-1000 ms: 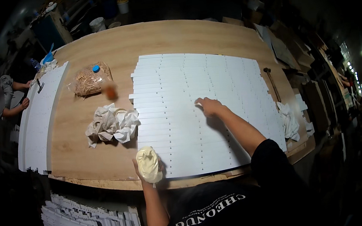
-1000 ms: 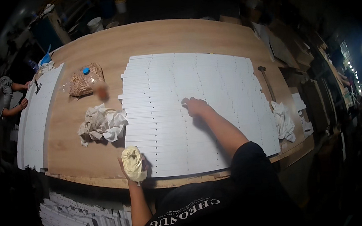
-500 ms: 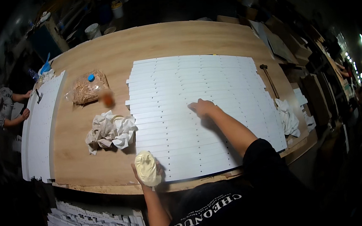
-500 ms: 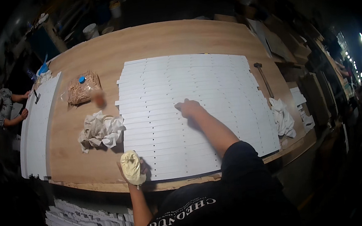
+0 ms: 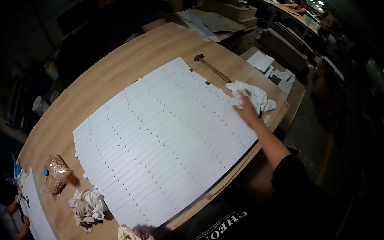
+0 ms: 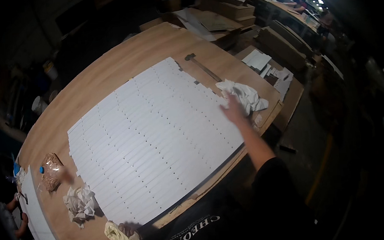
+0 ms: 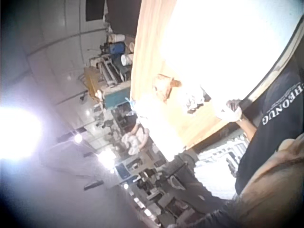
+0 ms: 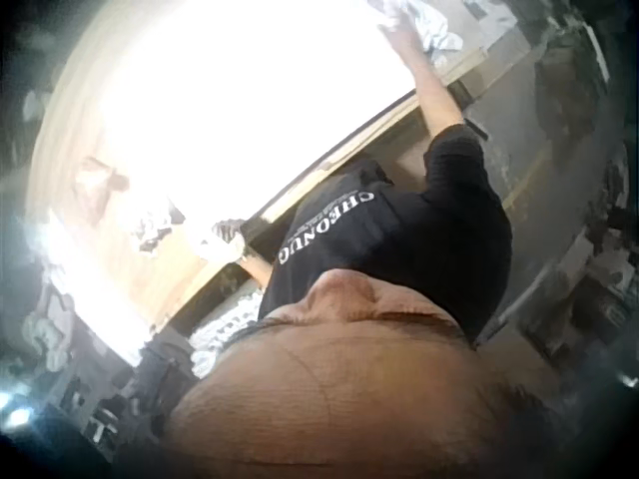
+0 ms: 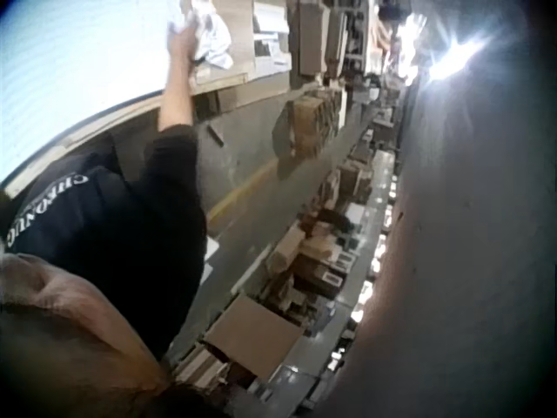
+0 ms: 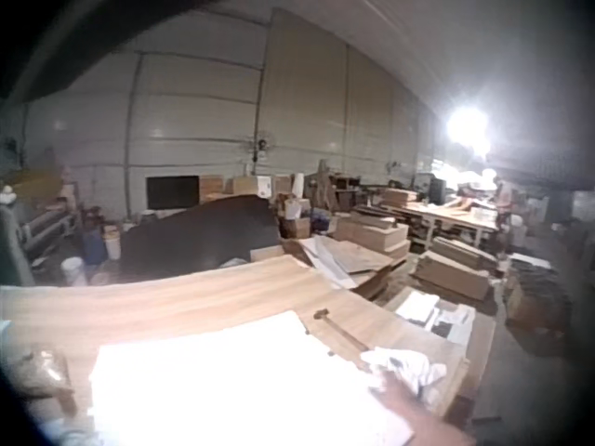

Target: The person applies glue into holes on white panels using a plastic bag and wipes the surface with a cloth.

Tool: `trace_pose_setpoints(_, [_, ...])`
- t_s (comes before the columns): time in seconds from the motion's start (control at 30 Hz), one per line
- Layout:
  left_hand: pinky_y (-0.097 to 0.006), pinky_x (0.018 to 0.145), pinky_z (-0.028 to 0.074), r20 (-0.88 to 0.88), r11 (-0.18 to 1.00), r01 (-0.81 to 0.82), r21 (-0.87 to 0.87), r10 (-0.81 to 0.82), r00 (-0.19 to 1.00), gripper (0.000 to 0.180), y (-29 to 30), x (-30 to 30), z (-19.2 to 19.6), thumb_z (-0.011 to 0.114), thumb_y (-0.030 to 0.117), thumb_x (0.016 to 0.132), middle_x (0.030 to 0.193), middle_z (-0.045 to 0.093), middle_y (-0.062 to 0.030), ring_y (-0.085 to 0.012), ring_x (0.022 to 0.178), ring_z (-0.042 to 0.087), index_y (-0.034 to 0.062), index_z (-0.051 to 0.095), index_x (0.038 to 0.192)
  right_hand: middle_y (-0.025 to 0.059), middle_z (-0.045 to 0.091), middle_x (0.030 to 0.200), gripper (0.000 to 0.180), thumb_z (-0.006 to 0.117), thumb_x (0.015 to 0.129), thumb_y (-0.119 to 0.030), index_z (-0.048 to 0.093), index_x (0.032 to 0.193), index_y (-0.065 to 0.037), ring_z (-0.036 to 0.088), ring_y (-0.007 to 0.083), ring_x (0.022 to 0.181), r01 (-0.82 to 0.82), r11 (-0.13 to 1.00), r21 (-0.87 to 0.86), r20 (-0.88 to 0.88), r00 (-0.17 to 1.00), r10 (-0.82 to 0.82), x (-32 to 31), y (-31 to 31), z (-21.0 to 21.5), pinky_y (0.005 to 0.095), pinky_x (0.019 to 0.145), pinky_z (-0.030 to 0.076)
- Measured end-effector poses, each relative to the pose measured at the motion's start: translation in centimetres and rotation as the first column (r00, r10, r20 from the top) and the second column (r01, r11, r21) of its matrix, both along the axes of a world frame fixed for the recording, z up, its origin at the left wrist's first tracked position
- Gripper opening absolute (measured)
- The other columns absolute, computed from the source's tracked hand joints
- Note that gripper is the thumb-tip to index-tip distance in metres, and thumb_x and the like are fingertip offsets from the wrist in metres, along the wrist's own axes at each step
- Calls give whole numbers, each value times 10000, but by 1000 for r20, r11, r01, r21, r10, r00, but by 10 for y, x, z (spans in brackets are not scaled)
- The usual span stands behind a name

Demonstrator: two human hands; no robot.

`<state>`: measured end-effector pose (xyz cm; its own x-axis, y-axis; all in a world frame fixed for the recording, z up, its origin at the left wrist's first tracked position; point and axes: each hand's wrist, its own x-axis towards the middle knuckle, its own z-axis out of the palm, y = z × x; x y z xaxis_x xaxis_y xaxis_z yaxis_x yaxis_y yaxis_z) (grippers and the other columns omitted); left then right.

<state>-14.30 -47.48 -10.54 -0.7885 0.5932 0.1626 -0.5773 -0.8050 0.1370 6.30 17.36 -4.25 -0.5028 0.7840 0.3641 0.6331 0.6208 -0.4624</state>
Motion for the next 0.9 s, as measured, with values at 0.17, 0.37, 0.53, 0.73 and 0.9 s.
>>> trace_pose_setpoints(0.17, [-305,556,407,12,990,-120,-72,122,993,523,57,27,61,349,381,978,884,525,-116,-144,540,449,160,214,1433,232,331,1336,790,662,800,-310,233,1439,-130,431,423,1163,113,994,-11,197,974,-109,41,65,19,456,937,419])
trace_pose_setpoints(0.37, [-293,425,354,20,969,-159,-191,166,986,477,142,48,100,349,368,979,794,532,-88,-132,427,379,178,255,1406,198,546,1147,516,657,764,-261,525,1224,-68,534,372,1060,53,973,-226,100,994,-31,3,111,-33,422,898,445])
trace_pose_setpoints(0.53, [-281,363,314,-46,949,-123,-289,115,992,626,172,62,114,359,586,909,763,534,-82,-127,385,336,196,290,1394,143,656,867,264,716,697,-229,679,890,-53,611,344,850,103,977,-189,-29,993,-110,0,120,-50,396,744,473])
trace_pose_setpoints(0.73, [-271,391,339,64,979,-72,-191,86,994,768,199,69,106,365,699,838,776,537,-115,-155,417,374,138,380,1363,182,639,1045,659,805,613,-401,597,1125,-42,596,321,1012,206,895,-395,0,975,-224,22,117,-20,383,848,467])
trace_pose_setpoints(0.9, [-305,447,381,-43,966,13,-259,-25,999,601,185,34,61,470,500,905,769,529,-73,-142,458,419,124,368,1363,188,542,1238,855,789,638,-387,416,1343,-79,515,302,1164,237,955,177,233,933,-274,-1,57,65,377,956,424])
